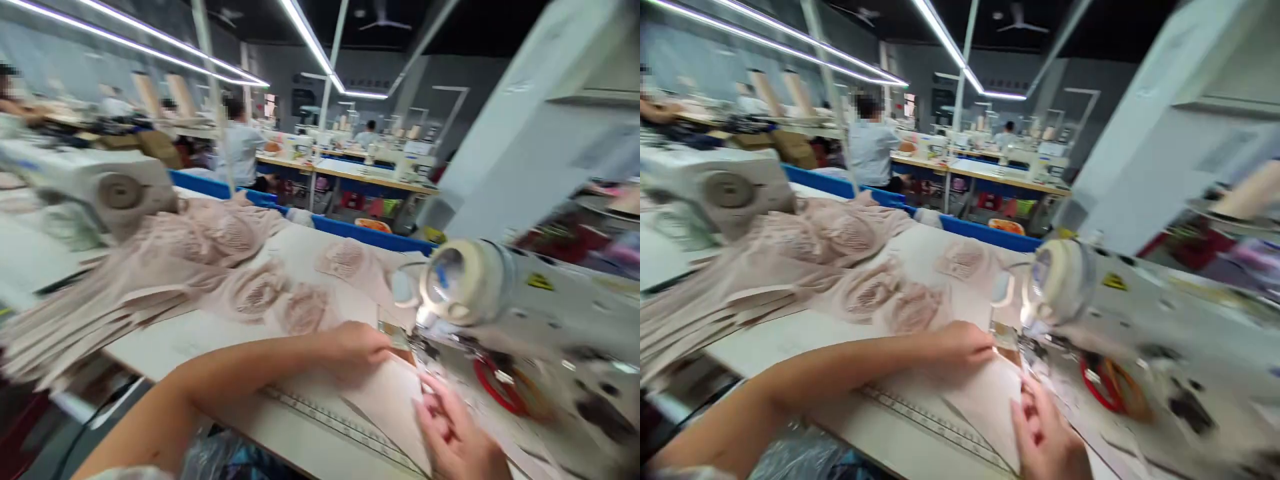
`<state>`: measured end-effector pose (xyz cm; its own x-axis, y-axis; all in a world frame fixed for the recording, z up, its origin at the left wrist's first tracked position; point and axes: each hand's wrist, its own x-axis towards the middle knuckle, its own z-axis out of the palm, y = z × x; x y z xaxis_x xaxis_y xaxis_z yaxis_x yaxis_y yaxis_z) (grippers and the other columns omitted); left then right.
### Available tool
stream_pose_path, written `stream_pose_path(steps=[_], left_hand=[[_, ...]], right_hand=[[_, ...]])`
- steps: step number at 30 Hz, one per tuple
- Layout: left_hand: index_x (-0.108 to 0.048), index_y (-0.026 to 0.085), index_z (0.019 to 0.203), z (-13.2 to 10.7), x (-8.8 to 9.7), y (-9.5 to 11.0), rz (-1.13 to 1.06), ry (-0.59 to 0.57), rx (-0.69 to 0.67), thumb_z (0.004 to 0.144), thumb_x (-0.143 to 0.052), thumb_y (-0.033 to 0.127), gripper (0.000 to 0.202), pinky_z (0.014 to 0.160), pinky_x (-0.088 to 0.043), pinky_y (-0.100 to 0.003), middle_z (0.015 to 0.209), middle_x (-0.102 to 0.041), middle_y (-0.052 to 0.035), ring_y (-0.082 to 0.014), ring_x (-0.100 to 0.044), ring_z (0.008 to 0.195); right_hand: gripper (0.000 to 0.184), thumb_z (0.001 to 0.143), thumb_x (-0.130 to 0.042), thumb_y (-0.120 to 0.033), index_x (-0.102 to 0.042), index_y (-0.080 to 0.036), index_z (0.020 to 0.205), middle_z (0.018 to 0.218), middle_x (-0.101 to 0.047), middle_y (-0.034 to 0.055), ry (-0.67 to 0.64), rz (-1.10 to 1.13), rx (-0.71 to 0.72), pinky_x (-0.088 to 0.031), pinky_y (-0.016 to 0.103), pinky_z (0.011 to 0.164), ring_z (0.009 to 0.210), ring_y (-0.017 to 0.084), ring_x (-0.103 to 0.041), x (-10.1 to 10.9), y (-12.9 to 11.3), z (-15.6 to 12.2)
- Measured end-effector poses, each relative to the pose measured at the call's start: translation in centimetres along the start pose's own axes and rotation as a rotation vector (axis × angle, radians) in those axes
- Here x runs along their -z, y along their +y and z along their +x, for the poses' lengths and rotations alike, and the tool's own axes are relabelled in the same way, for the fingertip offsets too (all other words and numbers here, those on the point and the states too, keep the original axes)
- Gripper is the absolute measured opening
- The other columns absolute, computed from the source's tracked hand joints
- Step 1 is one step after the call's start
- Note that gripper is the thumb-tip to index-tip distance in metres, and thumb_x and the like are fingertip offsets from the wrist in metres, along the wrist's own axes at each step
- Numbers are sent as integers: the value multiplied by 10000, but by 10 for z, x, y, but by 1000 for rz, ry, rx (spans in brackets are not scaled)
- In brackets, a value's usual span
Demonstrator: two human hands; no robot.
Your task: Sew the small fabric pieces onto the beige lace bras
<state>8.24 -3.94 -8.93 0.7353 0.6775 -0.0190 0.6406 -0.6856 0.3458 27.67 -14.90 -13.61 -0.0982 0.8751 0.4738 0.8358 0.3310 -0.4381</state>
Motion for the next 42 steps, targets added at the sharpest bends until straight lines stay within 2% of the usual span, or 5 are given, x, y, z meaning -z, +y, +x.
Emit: stream_pose_path(steps=[6,15,22,28,42], left_hand=[[-565,167,981,0,-17,-8,113,175,96,996,-439,256,156,616,-401,-292,913,-663,-43,-202,-623,769],[-595,110,1070,-3,-26,-4,248,265,-312,910,-427,91,233,873,-418,-370,1099,-598,-134,-247,-529,1035],[-459,58,1327,-24,-11,4,131,113,-314,799,-570,619,778,1109,-247,-530,1251,-525,-181,-328,-470,1142],[-457,53,1319,-17,-10,4,173,75,-307,783,-521,352,617,1129,-209,-517,1202,-529,-167,-306,-469,1116],[-601,95,1022,1,-13,12,273,177,-371,848,-459,304,307,972,-359,-482,1053,-552,-162,-298,-488,962]], right_hand=[[241,1004,-420,-240,-660,-224,999,1024,-638,90,16,-177,442,-528,283,725,889,197,-630,20,-18,4],[281,909,-375,-37,-616,-180,899,747,-567,37,-39,-302,475,-371,289,609,658,174,-506,22,-19,10],[343,888,-366,-1,-602,-192,1046,1014,-659,76,-70,-83,386,-498,279,727,869,185,-614,32,-8,6],[383,890,-389,16,-592,-194,1139,1055,-689,65,-47,36,374,-559,304,853,950,178,-654,35,-3,4],[381,900,-378,19,-573,-160,1174,1023,-689,81,-32,-70,406,-588,341,823,937,198,-653,44,0,6]])
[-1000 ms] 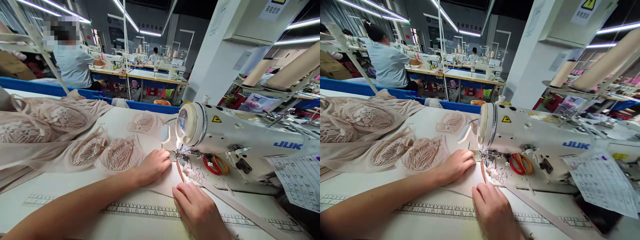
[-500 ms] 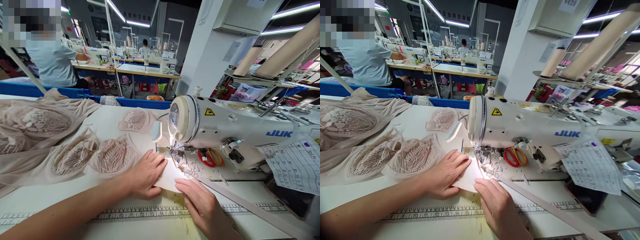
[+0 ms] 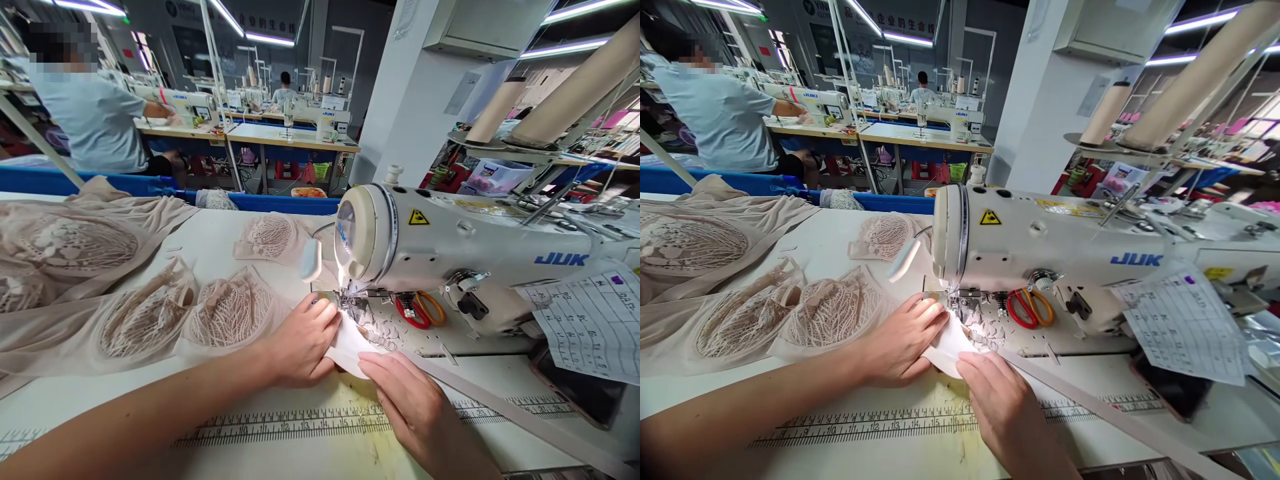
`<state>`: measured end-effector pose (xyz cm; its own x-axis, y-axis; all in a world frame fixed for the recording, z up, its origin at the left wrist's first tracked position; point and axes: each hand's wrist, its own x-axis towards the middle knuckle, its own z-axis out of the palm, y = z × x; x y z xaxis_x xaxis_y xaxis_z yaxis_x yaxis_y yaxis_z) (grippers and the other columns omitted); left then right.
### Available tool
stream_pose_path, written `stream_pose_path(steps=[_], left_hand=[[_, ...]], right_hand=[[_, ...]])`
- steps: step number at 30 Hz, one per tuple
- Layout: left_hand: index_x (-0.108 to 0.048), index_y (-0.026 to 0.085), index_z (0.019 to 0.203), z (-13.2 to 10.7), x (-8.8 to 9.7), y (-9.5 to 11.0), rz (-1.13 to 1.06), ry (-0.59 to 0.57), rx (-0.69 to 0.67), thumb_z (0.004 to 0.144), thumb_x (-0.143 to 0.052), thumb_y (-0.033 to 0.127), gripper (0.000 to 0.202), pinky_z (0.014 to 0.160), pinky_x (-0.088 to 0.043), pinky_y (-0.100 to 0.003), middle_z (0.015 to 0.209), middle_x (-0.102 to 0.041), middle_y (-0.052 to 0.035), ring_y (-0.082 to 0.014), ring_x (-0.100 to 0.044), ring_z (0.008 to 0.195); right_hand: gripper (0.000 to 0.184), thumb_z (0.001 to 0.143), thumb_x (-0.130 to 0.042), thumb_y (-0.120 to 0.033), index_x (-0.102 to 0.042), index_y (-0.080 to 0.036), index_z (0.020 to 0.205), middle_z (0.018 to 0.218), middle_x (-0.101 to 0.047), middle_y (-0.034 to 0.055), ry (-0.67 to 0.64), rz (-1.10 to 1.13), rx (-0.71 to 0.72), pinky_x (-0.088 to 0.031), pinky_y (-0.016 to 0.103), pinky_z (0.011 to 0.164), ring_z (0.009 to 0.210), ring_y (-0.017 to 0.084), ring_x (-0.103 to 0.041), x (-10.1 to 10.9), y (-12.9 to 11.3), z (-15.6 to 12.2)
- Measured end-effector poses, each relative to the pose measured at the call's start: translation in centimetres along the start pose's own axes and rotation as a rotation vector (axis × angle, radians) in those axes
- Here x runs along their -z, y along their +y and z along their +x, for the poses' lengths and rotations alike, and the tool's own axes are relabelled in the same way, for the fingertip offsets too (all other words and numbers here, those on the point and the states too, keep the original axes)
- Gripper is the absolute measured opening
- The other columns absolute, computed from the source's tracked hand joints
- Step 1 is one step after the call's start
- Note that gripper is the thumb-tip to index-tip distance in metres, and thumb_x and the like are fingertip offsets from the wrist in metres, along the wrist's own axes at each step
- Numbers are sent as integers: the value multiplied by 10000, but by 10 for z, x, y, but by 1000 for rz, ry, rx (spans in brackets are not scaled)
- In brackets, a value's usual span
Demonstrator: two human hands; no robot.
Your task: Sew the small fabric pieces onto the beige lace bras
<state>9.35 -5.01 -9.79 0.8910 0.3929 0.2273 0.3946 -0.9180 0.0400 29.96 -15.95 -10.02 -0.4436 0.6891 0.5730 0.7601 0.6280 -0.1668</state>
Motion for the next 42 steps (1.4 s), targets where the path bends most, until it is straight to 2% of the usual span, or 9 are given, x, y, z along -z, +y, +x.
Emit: stream_pose_path(steps=[14,18,20,22,24,26,29,34,42], left_hand=[[-608,53,1098,7,-8,-10,28,31,18,823,-467,267,376,997,-356,-492,1043,-564,-166,-298,-491,978],[-601,73,1108,5,1,-7,41,46,55,831,-480,255,352,1023,-342,-510,1054,-582,-158,-308,-503,1024],[-606,83,1086,1,6,5,49,62,64,851,-482,241,309,941,-406,-474,1083,-587,-164,-308,-512,1026],[-618,102,1013,-4,7,18,61,66,21,877,-473,206,225,767,-454,-393,1030,-600,-149,-270,-540,917],[-615,119,947,-7,2,29,78,59,-44,906,-442,138,179,602,-412,-321,904,-597,-106,-213,-534,761],[-603,125,941,-9,-5,31,82,64,-84,932,-403,78,206,528,-361,-292,805,-570,-64,-179,-504,663],[-587,124,958,-10,-12,22,49,109,-126,972,-356,69,238,551,-388,-283,794,-563,-51,-171,-503,669],[-595,129,932,-10,-9,0,-17,150,-161,1012,-309,107,298,616,-435,-296,816,-570,-65,-171,-498,712],[-614,124,1030,-7,-10,-19,-53,158,-157,979,-410,92,212,727,-478,-312,972,-617,-103,-213,-555,905]], right_hand=[[376,875,-369,28,-617,-171,1075,936,-679,76,-38,-33,-45,-564,318,763,842,190,-645,-8,-4,13],[309,931,-391,-19,-643,-172,1024,869,-665,59,-36,-55,-65,-529,282,694,764,174,-614,-11,-5,20],[293,945,-397,-38,-649,-167,1020,858,-662,58,-32,-66,-71,-515,276,672,744,170,-600,-13,-6,21],[292,946,-395,-36,-650,-151,1031,876,-664,65,-18,-67,-62,-510,277,676,748,169,-593,-15,-6,21],[300,939,-384,-23,-653,-136,1010,876,-664,73,-1,-73,-46,-509,284,687,755,170,-589,-18,-7,19],[292,935,-389,-17,-656,-128,977,858,-664,73,10,-98,-39,-508,296,692,750,173,-583,-19,-7,17],[246,935,-442,-35,-652,-101,1044,914,-682,88,22,-155,-12,-510,321,717,784,185,-596,-17,-6,15],[288,919,-452,-29,-629,-89,1139,1001,-688,107,-10,-194,-1,-510,325,720,813,189,-615,-13,-5,16],[330,922,-403,-47,-637,-79,1151,1074,-686,134,-53,-254,-29,-534,364,802,930,226,-621,-21,-3,22]])
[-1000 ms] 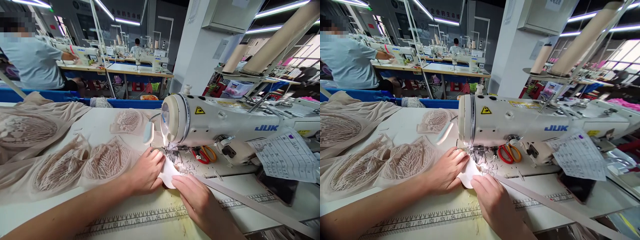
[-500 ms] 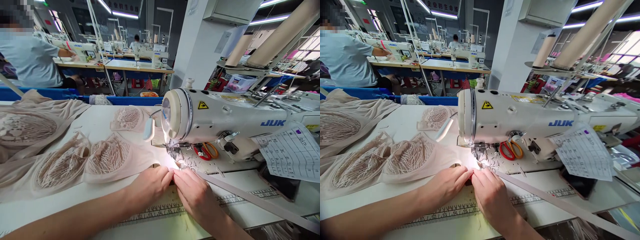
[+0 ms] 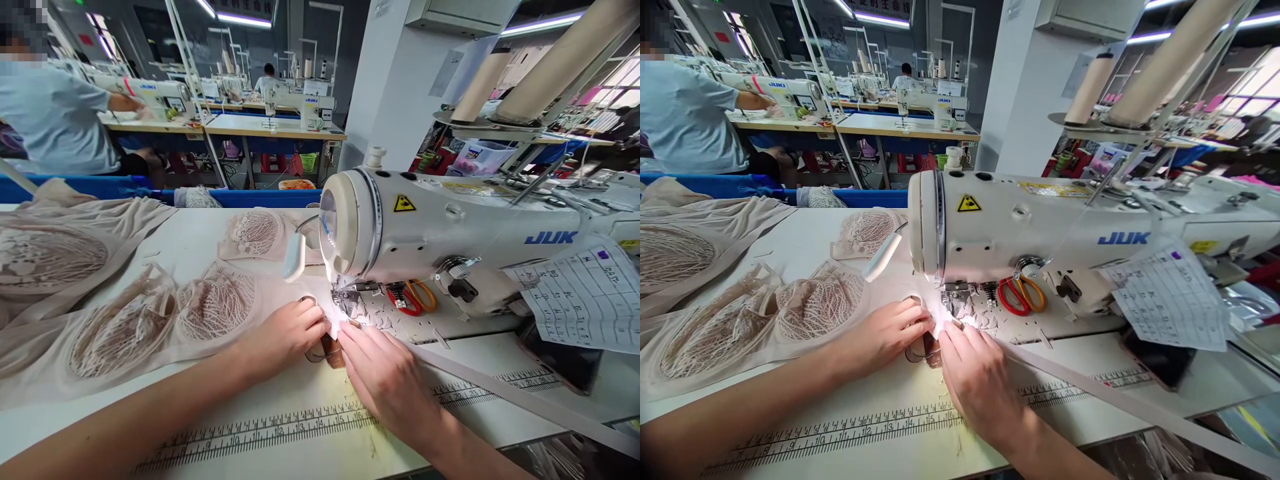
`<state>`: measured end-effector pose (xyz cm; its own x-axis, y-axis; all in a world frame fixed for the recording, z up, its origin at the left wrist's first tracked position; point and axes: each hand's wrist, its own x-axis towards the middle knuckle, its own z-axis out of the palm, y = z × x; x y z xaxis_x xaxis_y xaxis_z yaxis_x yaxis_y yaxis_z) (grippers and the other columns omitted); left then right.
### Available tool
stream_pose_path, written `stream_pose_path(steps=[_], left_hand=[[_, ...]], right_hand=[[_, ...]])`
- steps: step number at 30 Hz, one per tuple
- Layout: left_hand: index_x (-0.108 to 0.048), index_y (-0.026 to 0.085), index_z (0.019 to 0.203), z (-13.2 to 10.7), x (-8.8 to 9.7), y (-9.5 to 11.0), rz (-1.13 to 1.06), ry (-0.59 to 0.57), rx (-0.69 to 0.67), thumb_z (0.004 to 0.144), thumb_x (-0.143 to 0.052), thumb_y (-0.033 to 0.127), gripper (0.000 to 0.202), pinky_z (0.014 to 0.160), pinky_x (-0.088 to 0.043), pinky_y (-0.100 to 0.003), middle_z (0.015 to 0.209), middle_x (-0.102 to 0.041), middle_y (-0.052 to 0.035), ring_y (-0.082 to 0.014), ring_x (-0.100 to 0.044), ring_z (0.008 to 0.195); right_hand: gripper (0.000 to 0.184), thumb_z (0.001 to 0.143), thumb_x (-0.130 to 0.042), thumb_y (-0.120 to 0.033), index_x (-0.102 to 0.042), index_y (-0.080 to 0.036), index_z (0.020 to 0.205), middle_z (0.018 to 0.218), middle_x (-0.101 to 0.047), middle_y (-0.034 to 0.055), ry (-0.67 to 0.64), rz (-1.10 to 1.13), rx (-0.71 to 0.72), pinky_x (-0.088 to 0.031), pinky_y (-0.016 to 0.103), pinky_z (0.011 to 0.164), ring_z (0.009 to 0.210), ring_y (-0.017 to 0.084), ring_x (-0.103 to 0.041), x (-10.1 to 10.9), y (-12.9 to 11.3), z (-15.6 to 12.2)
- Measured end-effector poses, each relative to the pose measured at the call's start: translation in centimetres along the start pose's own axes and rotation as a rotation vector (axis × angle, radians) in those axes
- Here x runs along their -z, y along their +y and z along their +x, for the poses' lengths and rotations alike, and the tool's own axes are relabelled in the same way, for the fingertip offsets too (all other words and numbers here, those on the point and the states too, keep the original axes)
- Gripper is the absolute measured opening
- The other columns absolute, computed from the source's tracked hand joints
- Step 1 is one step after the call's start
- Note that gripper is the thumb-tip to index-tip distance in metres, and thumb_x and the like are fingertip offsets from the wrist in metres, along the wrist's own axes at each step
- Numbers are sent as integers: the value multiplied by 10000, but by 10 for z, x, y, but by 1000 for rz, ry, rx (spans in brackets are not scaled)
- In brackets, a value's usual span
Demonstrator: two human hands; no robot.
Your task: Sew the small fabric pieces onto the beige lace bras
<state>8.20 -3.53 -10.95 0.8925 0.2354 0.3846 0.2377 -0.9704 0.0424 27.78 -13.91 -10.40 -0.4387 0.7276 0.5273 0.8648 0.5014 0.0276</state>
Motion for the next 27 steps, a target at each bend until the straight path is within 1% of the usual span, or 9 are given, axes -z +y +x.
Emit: stream_pose_path(steps=[3,7,11,14,17,20,23,27], left_hand=[[-626,130,1012,1,-4,-6,-9,5,16,970,-452,103,181,740,-478,-313,985,-619,-101,-208,-556,898],[-640,133,1006,3,-5,-12,-22,11,29,980,-427,109,217,733,-480,-302,982,-630,-101,-198,-559,883],[-639,119,1056,3,-3,-16,-62,14,32,978,-404,99,248,761,-494,-308,1019,-640,-110,-201,-556,914],[-643,122,1054,3,-3,-18,-72,23,26,983,-404,108,249,765,-496,-307,1016,-644,-112,-199,-556,910],[-646,121,1044,2,-4,-21,-83,35,17,983,-413,115,241,754,-496,-304,1007,-644,-112,-197,-552,896],[-643,115,1055,2,-6,-22,-96,53,7,965,-440,95,223,750,-500,-304,1002,-642,-115,-200,-551,898],[-642,111,1062,1,-7,-22,-95,68,-4,957,-443,84,227,746,-507,-311,996,-641,-124,-206,-557,897],[-651,122,1056,1,-6,-23,-79,57,6,973,-425,113,241,746,-510,-315,994,-643,-122,-202,-562,889]], right_hand=[[327,920,-405,-48,-647,-70,1140,1082,-690,133,7,-21,0,-531,375,836,949,236,-623,-4,0,2],[328,907,-422,-39,-648,-65,1144,1111,-690,128,17,-40,-3,-533,371,825,930,234,-624,-8,2,3],[349,882,-424,-15,-652,-80,1138,1113,-692,108,6,4,-11,-531,361,815,935,234,-618,-7,4,4],[363,872,-424,-5,-654,-97,1138,1109,-692,98,-10,32,-9,-526,357,811,912,224,-615,-6,6,4],[360,877,-428,-11,-652,-96,1146,1122,-688,102,-8,26,5,-519,357,784,884,219,-610,-5,6,4],[346,888,-418,-20,-661,-95,1123,1087,-696,102,1,21,-3,-511,349,737,842,212,-604,-5,5,5],[346,891,-407,-21,-670,-103,1101,1073,-700,99,3,19,-10,-507,343,734,830,209,-604,-6,3,5],[359,878,-407,-19,-672,-108,1102,1074,-700,106,8,-5,-6,-515,348,732,838,216,-615,-6,3,5]])
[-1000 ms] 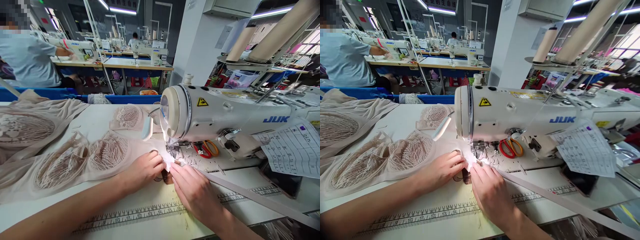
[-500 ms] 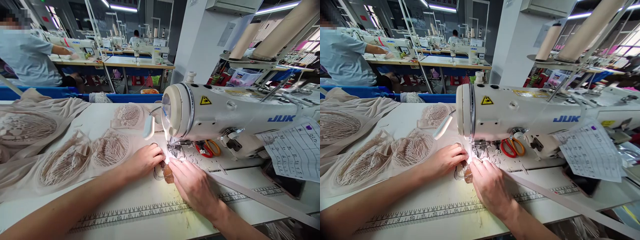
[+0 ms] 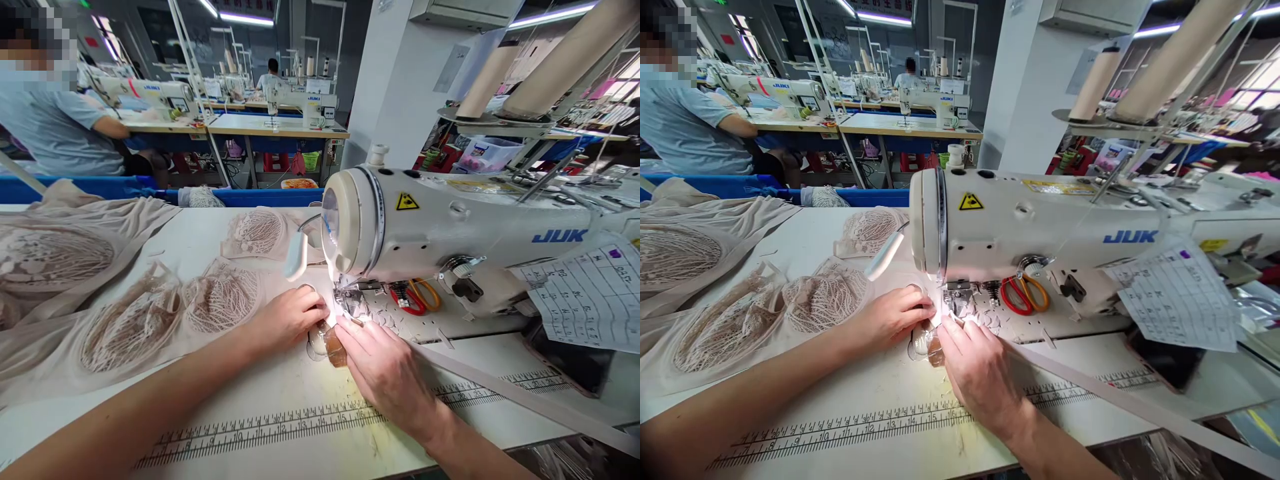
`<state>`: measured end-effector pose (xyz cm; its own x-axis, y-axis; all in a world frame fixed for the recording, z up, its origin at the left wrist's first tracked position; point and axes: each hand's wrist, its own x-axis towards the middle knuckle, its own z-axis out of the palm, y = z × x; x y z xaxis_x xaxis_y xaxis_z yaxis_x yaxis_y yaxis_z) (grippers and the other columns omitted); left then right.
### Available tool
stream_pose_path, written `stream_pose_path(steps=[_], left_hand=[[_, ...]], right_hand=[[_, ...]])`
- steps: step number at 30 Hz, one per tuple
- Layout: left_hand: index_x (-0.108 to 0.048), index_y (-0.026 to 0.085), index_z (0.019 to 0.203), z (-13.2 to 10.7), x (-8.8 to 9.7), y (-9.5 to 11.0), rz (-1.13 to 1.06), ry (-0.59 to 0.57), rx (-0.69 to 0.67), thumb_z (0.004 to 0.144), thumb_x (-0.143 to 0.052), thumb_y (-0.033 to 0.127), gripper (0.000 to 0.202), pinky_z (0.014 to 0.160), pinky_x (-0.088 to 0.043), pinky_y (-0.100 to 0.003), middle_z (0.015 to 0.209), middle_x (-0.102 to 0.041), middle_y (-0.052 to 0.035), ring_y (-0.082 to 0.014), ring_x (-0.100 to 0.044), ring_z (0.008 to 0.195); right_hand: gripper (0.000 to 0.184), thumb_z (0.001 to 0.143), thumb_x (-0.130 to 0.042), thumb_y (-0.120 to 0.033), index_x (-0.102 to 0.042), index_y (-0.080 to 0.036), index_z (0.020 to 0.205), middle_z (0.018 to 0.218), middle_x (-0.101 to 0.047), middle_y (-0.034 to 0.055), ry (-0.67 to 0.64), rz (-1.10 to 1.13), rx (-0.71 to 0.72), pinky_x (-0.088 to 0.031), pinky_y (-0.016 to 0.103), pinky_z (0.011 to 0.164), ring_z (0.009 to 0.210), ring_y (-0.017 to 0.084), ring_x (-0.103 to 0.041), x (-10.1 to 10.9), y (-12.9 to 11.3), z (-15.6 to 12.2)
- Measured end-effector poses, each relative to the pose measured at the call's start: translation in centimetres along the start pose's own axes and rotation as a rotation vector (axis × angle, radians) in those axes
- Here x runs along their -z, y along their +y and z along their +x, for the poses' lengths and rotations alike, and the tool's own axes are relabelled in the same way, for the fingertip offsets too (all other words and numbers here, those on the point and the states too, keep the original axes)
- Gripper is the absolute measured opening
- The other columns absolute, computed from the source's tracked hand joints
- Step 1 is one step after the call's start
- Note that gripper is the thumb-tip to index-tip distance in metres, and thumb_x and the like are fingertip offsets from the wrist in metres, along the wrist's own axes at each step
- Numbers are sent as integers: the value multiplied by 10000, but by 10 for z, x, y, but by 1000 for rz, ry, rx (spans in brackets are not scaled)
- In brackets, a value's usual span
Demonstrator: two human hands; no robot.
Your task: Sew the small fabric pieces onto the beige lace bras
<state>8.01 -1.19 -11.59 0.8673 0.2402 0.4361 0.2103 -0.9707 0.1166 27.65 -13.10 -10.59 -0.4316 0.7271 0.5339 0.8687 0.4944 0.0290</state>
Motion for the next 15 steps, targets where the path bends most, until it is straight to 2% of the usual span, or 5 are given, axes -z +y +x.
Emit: stream_pose_path(steps=[6,11,13,15], left_hand=[[-664,132,1019,1,0,-14,41,-6,19,974,-439,127,230,768,-505,-318,1006,-645,-109,-204,-567,918],[-660,140,1052,3,-5,-30,102,-11,28,978,-410,130,261,771,-511,-331,1041,-657,-103,-200,-598,925],[-645,139,1093,2,-3,-30,116,-7,35,971,-399,118,276,791,-517,-356,1095,-652,-117,-212,-606,955],[-599,136,1187,-3,6,-24,123,-2,37,957,-386,95,316,846,-517,-394,1226,-607,-144,-237,-591,1048]], right_hand=[[368,862,-428,-26,-670,-104,1128,1148,-688,121,-28,-19,8,-540,356,746,908,229,-630,0,1,0],[361,854,-432,-22,-669,-99,1115,1133,-694,121,-9,-16,2,-552,364,733,901,235,-637,-1,1,-1],[359,856,-435,-22,-664,-93,1123,1143,-691,129,-3,-6,6,-562,376,737,909,239,-639,-2,1,-2],[359,859,-430,-16,-660,-93,1124,1143,-690,131,9,9,9,-569,381,744,921,238,-640,-3,2,-3]])
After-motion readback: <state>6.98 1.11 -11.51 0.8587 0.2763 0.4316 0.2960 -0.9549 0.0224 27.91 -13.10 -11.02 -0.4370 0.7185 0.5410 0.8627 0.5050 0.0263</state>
